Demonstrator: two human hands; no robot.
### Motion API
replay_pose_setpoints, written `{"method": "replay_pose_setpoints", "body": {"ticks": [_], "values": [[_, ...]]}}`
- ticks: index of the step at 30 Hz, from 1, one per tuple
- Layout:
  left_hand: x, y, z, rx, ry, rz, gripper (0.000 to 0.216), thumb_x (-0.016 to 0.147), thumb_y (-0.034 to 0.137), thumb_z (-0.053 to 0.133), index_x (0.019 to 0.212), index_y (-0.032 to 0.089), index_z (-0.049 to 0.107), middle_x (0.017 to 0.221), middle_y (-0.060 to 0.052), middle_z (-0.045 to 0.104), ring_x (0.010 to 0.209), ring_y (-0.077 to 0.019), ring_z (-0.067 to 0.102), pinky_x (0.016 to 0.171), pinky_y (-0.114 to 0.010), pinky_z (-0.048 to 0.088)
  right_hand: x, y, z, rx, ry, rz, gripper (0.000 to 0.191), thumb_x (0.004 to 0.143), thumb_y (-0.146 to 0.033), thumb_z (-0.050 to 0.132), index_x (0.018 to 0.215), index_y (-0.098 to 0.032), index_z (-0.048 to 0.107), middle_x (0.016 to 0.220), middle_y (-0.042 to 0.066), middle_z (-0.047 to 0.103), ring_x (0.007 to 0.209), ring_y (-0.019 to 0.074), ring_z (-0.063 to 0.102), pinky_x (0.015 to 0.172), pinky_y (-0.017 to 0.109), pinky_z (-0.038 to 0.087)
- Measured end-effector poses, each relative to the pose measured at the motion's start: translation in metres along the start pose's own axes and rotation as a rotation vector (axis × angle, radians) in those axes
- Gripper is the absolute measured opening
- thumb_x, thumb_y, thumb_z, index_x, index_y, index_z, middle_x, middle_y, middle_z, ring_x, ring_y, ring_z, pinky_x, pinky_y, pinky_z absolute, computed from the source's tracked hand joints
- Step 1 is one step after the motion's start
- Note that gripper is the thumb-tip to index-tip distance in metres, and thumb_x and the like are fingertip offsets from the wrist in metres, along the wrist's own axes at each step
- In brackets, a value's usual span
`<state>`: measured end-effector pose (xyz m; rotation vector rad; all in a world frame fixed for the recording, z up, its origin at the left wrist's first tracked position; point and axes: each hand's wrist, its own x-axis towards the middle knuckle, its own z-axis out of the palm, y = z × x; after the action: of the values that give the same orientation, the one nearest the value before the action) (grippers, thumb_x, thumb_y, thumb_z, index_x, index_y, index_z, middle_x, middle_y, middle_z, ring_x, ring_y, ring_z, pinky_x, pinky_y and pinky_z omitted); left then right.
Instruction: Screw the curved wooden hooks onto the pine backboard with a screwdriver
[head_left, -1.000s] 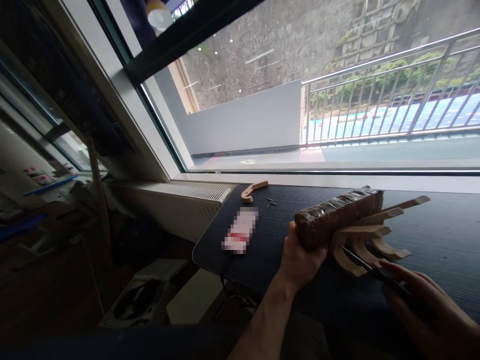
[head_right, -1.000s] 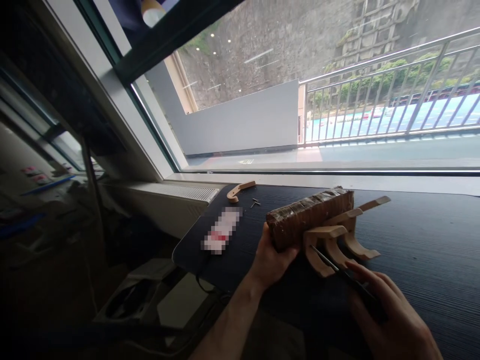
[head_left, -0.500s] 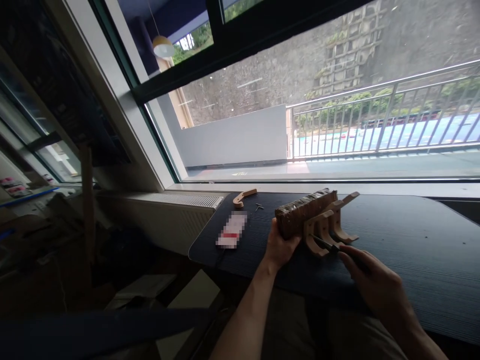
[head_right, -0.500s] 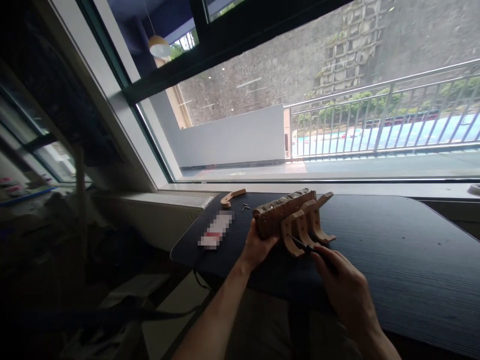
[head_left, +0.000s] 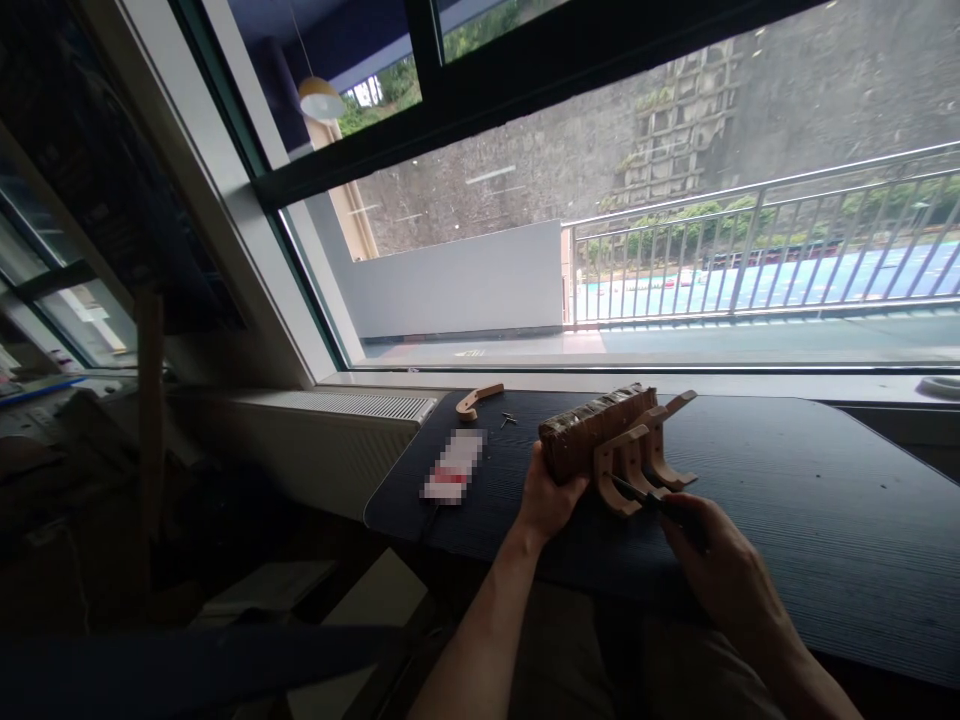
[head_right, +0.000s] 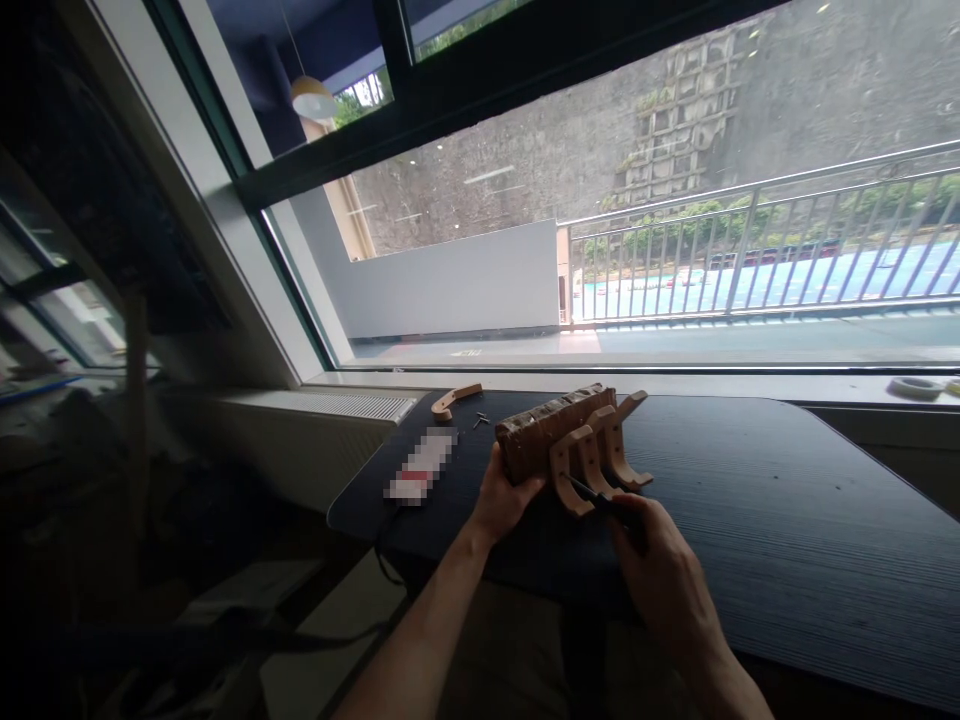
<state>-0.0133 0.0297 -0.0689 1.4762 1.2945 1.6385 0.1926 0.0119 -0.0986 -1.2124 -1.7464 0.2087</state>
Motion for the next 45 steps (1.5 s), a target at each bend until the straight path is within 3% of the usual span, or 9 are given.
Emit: {"method": "replay_pose_setpoints", "body": {"ticks": [4, 14, 22, 33, 39, 45], "values": [[0.001, -0.006, 0.000, -0.004, -0.007, 0.002, 0.048, 0.067, 0.022, 0.072, 0.108, 0.020, 0.048, 0.096, -0.004, 0.062, 0.087, -0.0178, 0.060, 0.079, -0.030, 0.048, -0.002, -0.001, 0.000, -0.010, 0.009, -0.006, 0.028, 0.084, -0.042, 0.049, 0.103, -0.022, 0.057, 0.098, 0.005, 0.065, 0.085, 0.0203, 0.063, 0.071, 0.029, 0.048], [0.001, -0.006, -0.001, -0.014, -0.022, 0.016, 0.047, 0.068, 0.020, 0.070, 0.109, 0.020, 0.046, 0.099, -0.004, 0.062, 0.089, -0.0173, 0.059, 0.079, -0.030, 0.048, 0.000, -0.008, -0.004, -0.072, -0.123, 0.176, 0.037, 0.083, -0.056, 0.045, 0.101, -0.026, 0.059, 0.089, 0.003, 0.069, 0.079, 0.0243, 0.066, 0.062, 0.032, 0.047], [0.000, 0.000, -0.001, -0.032, -0.014, -0.009, 0.047, 0.067, 0.020, 0.071, 0.108, 0.020, 0.047, 0.099, -0.003, 0.063, 0.090, -0.0176, 0.060, 0.080, -0.029, 0.048, 0.000, -0.018, -0.008, -0.102, -0.136, 0.241, 0.034, 0.080, -0.042, 0.046, 0.110, -0.026, 0.051, 0.096, 0.004, 0.067, 0.081, 0.0247, 0.065, 0.065, 0.034, 0.047], [0.002, -0.009, -0.001, -0.024, -0.025, -0.010, 0.049, 0.067, 0.021, 0.071, 0.109, 0.020, 0.046, 0.100, -0.004, 0.062, 0.090, -0.0182, 0.060, 0.081, -0.032, 0.048, -0.001, -0.013, -0.008, 0.061, -0.099, 0.178, 0.031, 0.083, -0.048, 0.051, 0.103, -0.027, 0.060, 0.099, 0.001, 0.068, 0.089, 0.0213, 0.063, 0.073, 0.031, 0.046], [0.001, -0.005, -0.002, 0.032, -0.004, -0.004, 0.046, 0.067, 0.023, 0.071, 0.107, 0.020, 0.049, 0.095, -0.002, 0.063, 0.086, -0.0171, 0.060, 0.078, -0.030, 0.048, 0.000, -0.014, -0.010, -0.029, -0.138, 0.258, 0.037, 0.083, -0.056, 0.048, 0.104, -0.029, 0.064, 0.095, 0.000, 0.070, 0.087, 0.0231, 0.064, 0.070, 0.031, 0.046], [0.002, -0.009, -0.001, -0.007, -0.014, -0.001, 0.049, 0.067, 0.023, 0.071, 0.110, 0.020, 0.048, 0.096, -0.003, 0.063, 0.087, -0.0175, 0.060, 0.078, -0.030, 0.048, 0.000, -0.020, -0.011, -0.116, -0.173, 0.220, 0.038, 0.088, -0.053, 0.039, 0.106, -0.029, 0.062, 0.101, 0.002, 0.068, 0.092, 0.0243, 0.063, 0.070, 0.033, 0.045]]}}
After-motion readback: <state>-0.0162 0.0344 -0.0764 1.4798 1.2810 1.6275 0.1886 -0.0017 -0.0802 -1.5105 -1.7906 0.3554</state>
